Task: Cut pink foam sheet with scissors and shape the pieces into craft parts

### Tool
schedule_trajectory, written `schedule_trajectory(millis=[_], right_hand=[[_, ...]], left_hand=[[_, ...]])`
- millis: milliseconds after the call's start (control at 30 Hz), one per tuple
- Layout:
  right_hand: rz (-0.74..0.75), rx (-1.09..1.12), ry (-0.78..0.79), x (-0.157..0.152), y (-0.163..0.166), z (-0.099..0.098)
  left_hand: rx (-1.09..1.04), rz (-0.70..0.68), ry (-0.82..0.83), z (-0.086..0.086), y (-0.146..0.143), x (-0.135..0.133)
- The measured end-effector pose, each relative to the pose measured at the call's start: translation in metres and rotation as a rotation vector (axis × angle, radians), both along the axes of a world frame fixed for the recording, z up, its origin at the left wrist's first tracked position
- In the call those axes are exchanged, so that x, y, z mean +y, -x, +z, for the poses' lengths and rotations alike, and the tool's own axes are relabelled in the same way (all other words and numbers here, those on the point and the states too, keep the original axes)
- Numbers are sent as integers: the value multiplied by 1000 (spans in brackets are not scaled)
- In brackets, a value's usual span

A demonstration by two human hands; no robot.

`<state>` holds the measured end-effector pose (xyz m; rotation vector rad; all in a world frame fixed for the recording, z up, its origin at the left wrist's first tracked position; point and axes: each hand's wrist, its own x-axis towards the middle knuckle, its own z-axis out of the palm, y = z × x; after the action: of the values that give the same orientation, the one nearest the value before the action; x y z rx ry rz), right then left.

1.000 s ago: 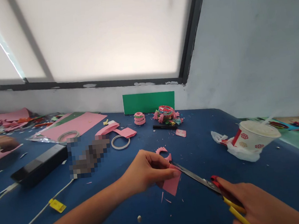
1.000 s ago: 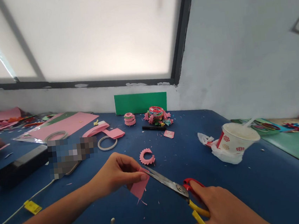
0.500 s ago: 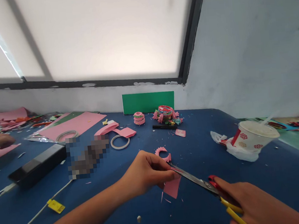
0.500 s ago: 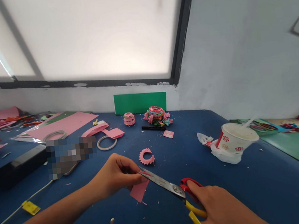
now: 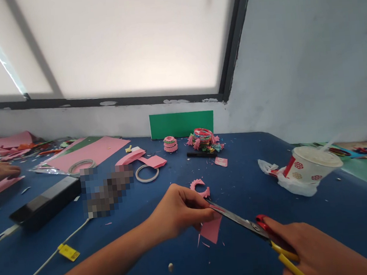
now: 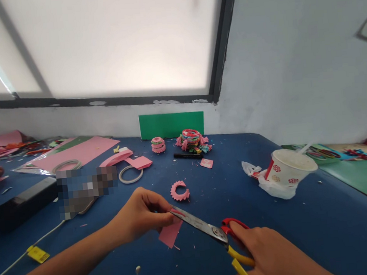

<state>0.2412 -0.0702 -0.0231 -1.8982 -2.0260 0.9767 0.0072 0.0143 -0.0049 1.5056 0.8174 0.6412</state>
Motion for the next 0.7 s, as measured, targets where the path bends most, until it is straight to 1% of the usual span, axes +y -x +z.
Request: schedule_trajectory(millis=[200,333,433,500,567,600,667,700], right_hand=[[72,-9,68,1,-5,-3],[81,-13,89,1,-2,1],[80,-24,63,2,-2,2],[88,1,13,3,-6,-3],[67,93,-34,3,-12,-13],[31,176,-30,4,-14,-20],[-68,384,19,8,-16,-36],[-126,476,80,10,-14,-44]], left_hand=[[-14,-3,22,-2,0,0],[-35,-10,38,-2,0,0],[-40,-12,52,0,0,1],[-44,-10,60,1,-1,1],[-57,-1,66,1,-1,1],[-70,6,69,1,-1,1],[-99,22,85,1,-1,1],[-114,28,95,1,-1,1]])
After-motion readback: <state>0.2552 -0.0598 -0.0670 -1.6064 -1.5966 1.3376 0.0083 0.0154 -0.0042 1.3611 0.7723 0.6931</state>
